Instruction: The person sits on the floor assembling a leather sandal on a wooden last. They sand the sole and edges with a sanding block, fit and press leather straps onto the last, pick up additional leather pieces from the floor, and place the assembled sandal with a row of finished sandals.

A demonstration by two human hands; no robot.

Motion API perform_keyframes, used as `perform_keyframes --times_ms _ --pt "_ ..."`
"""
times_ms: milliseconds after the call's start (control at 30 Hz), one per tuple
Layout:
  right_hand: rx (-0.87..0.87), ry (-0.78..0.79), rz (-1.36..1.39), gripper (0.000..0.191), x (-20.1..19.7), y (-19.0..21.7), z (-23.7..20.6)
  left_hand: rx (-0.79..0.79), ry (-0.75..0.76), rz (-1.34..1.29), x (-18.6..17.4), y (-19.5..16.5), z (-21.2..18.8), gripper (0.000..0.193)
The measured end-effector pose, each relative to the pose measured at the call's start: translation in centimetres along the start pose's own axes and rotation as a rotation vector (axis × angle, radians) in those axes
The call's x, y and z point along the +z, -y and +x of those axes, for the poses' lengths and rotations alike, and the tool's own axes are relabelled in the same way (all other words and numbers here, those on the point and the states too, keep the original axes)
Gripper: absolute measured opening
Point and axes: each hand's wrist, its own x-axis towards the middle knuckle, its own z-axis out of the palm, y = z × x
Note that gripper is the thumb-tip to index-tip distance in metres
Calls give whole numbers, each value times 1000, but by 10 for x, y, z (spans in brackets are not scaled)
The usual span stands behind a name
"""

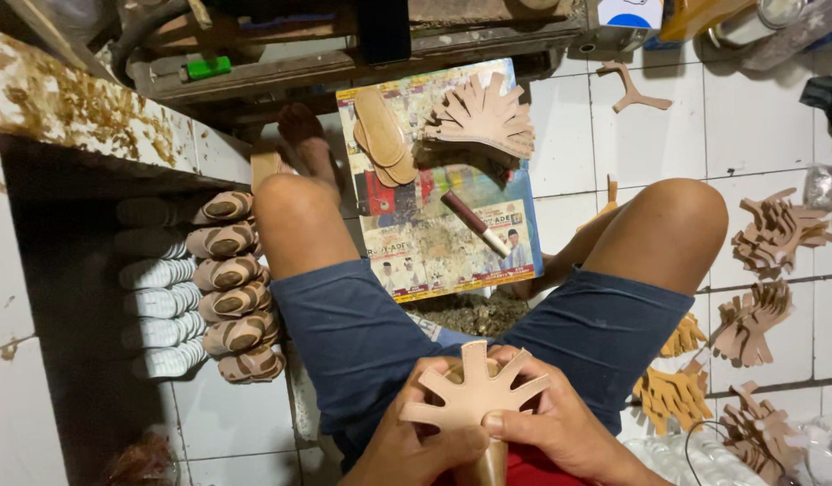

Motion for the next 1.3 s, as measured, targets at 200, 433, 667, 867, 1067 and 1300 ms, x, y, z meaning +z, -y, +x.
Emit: perform_keyframes --times_ms 200,433,667,867,1067,1300 --pt "-29 6 14 59 -3 -3 0 -23 -25 25 1 0 1 72" --pt "1 31 43 61 -4 -4 1 -40 -20 19 0 -6 2 70" --pt "-26 62 44 60 -1 -5 3 -77 -24 -37 -2 -7 1 68" --pt "15 46 33 62 -3 -4 2 -59 -12 49 -4 -4 3 69" --pt "-35 49 31 58 -8 -10 2 -69 -20 2 -2 -4 4 69" --pt "-50 51 22 58 -10 -12 4 -83 -30 -18 -4 -5 1 70"
